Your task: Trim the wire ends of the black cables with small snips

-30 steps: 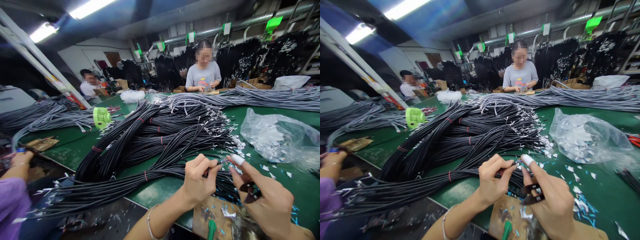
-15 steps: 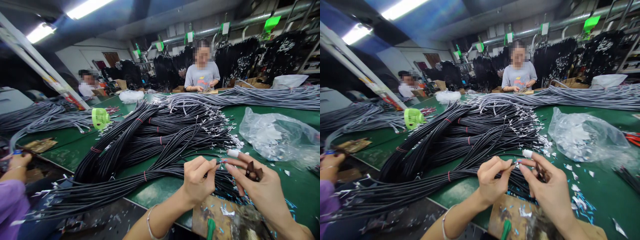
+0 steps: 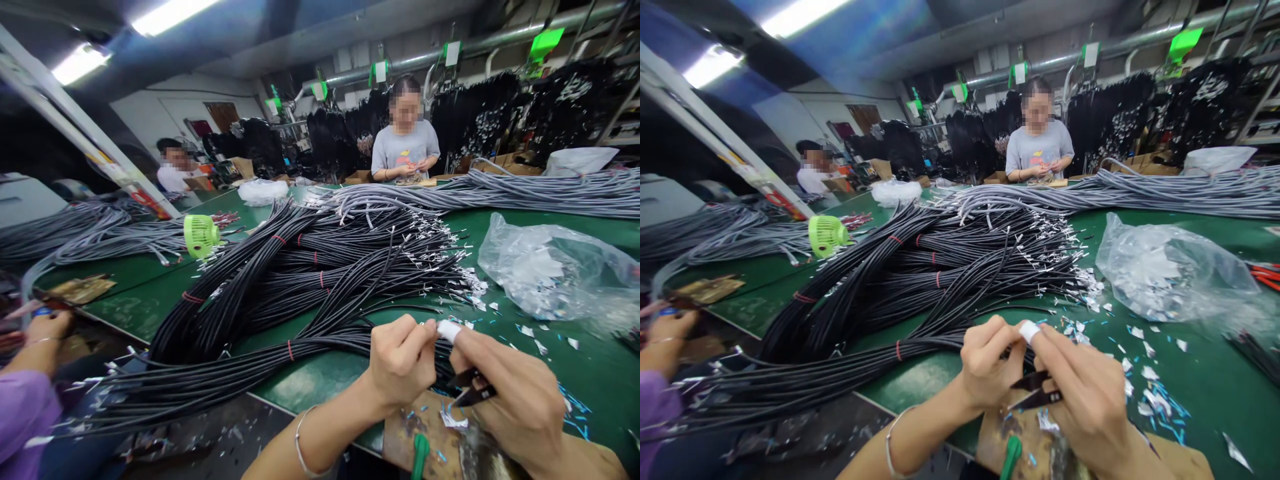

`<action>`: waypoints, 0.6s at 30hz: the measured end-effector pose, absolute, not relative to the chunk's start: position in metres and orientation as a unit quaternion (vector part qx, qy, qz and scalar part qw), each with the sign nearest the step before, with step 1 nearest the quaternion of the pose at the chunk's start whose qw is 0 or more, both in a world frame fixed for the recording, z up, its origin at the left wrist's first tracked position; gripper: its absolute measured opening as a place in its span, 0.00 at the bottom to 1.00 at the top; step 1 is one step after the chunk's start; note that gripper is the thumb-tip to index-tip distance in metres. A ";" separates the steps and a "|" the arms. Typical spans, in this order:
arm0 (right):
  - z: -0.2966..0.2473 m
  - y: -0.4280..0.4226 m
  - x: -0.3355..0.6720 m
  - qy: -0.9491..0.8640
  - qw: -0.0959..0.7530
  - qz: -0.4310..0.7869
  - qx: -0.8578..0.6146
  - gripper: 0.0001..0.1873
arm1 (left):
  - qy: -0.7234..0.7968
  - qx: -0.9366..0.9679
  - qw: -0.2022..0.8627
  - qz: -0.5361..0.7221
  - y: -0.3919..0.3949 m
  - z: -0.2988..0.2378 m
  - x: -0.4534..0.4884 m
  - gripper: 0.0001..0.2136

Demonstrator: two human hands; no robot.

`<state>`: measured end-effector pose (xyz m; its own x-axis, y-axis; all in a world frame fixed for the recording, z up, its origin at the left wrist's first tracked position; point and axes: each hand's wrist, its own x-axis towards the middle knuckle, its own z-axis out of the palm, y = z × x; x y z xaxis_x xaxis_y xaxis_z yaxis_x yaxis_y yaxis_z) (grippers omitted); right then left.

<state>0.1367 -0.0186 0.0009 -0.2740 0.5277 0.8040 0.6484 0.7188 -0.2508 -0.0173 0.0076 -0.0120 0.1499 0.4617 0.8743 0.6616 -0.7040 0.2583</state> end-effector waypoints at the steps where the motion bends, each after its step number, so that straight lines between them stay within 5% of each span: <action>1: 0.001 -0.019 0.138 -0.810 0.468 -0.066 -0.346 0.20 | -0.380 -0.744 0.058 -0.547 0.007 -0.010 -0.017 0.08; 6: 0.009 -0.010 0.140 -0.719 0.471 0.048 -0.509 0.13 | -0.395 -0.692 -0.078 -0.599 0.006 0.001 -0.020 0.04; 18: 0.010 -0.004 0.136 -0.748 0.430 0.163 -0.478 0.11 | -0.371 -0.691 -0.049 -0.619 0.004 0.002 -0.026 0.03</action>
